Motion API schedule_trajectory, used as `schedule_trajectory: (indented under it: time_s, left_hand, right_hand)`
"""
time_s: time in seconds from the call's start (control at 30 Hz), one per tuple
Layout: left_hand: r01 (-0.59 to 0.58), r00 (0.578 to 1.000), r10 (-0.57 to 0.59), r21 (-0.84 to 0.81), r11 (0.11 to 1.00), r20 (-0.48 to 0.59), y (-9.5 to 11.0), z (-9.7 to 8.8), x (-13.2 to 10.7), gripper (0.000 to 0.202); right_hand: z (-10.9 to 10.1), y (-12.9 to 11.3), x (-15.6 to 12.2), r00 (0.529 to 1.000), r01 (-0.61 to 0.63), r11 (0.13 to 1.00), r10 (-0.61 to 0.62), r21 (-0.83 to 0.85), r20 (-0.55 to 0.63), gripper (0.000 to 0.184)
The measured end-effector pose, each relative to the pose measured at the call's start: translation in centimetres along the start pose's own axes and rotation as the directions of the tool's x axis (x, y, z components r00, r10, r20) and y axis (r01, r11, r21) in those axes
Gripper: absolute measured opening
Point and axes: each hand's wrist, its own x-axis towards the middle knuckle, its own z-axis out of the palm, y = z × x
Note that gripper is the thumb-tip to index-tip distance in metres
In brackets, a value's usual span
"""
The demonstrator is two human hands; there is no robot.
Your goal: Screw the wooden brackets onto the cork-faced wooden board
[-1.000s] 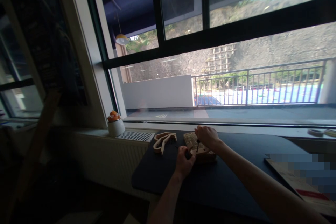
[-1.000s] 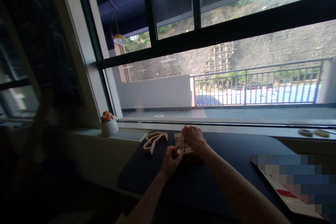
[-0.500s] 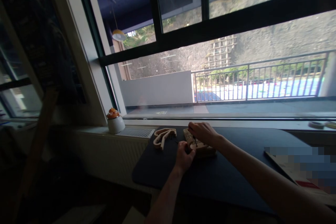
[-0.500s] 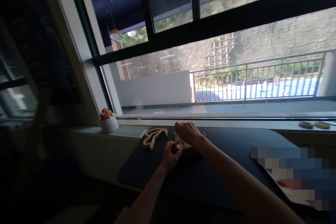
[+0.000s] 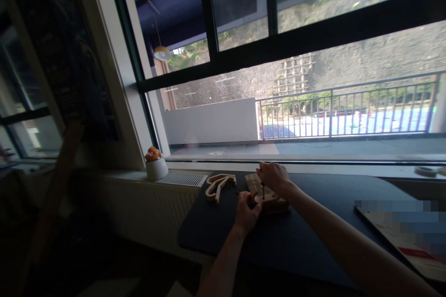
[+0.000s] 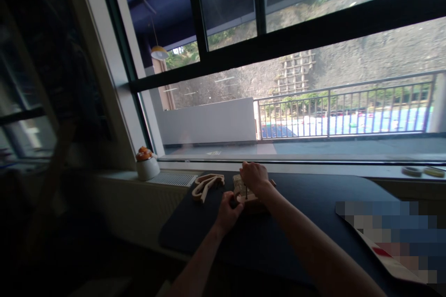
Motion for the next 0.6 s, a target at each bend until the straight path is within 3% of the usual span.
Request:
schedule_trajectory:
  time_s: [0.2, 0.4, 0.6]
  left_hand:
    - [-0.001, 1.0, 0.001, 0.008, 1.0, -0.001, 0.2, -0.1, 0.0, 0.019]
    - [0.001, 1.0, -0.001, 0.009, 1.0, 0.01, 0.5, -0.2, -0.1, 0.016]
    - [0.003, 1.0, -0.004, 0.01, 1.0, 0.011, 0.7, -0.3, -0.1, 0.015]
  right_hand:
    - [-0.8, -0.2, -0.7, 0.992, 0.123, 0.992, -0.123, -0.015, 0.01, 0.031]
    - [-1.0, -0.3, -1.3, 0.95, 0.311, 0.95, -0.311, 0.023, 0.001, 0.03]
    - [-0.4, -0.4, -1.0, 0.953, 0.302, 0.953, -0.301, 0.033, -0.026, 0.03]
